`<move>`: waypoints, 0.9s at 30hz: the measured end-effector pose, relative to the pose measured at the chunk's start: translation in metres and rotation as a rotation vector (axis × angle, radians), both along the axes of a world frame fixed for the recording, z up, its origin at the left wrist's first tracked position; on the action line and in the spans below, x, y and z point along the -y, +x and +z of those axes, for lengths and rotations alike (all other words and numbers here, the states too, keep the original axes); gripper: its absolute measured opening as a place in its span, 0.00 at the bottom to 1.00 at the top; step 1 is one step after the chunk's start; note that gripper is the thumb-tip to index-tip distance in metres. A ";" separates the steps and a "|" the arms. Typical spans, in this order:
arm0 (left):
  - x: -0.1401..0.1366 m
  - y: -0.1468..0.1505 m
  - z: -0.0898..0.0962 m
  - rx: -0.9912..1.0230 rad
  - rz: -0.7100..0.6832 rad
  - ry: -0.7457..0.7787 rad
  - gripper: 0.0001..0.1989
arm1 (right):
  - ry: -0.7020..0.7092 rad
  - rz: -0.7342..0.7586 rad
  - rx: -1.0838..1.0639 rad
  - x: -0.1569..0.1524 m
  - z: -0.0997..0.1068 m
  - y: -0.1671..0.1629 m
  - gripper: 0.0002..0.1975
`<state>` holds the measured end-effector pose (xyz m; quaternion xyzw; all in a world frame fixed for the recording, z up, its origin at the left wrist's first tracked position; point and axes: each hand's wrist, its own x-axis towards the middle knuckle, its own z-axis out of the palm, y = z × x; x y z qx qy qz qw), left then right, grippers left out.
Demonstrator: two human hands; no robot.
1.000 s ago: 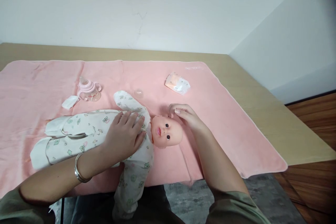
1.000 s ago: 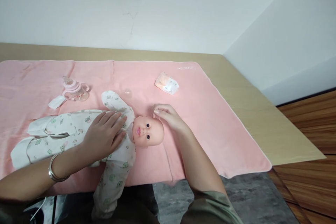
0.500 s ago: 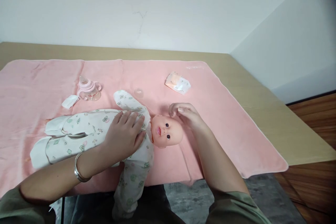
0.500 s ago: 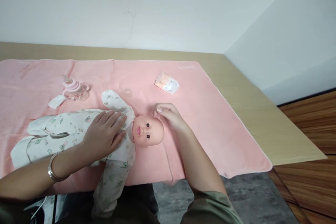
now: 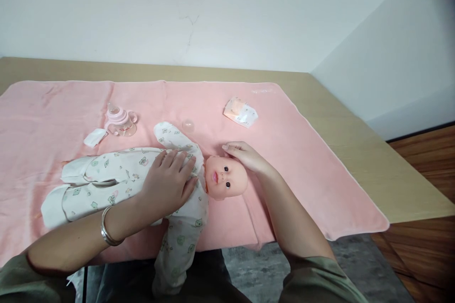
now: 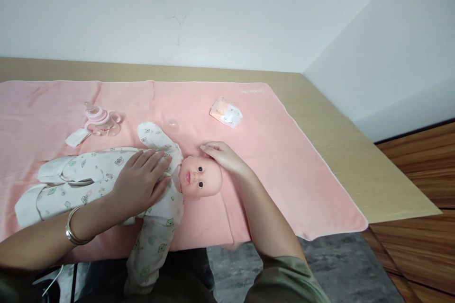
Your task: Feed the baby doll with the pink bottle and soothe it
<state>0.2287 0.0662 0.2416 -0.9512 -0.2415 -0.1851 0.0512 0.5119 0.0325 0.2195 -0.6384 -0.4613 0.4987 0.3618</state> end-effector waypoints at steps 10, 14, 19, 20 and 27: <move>0.000 0.000 0.000 -0.002 0.005 0.001 0.22 | 0.048 -0.007 0.079 0.005 0.005 0.004 0.30; 0.000 0.000 0.000 -0.002 0.005 0.003 0.23 | 0.140 -0.005 0.079 0.007 0.008 0.004 0.30; 0.000 0.001 0.001 -0.003 0.005 0.000 0.22 | 0.290 0.020 0.063 0.009 0.009 0.003 0.30; 0.000 0.001 0.001 -0.002 0.002 0.000 0.22 | 0.324 0.033 0.050 0.009 0.009 0.004 0.29; 0.000 0.000 0.000 -0.008 0.003 -0.013 0.23 | 0.510 0.095 -0.074 0.011 0.000 0.010 0.23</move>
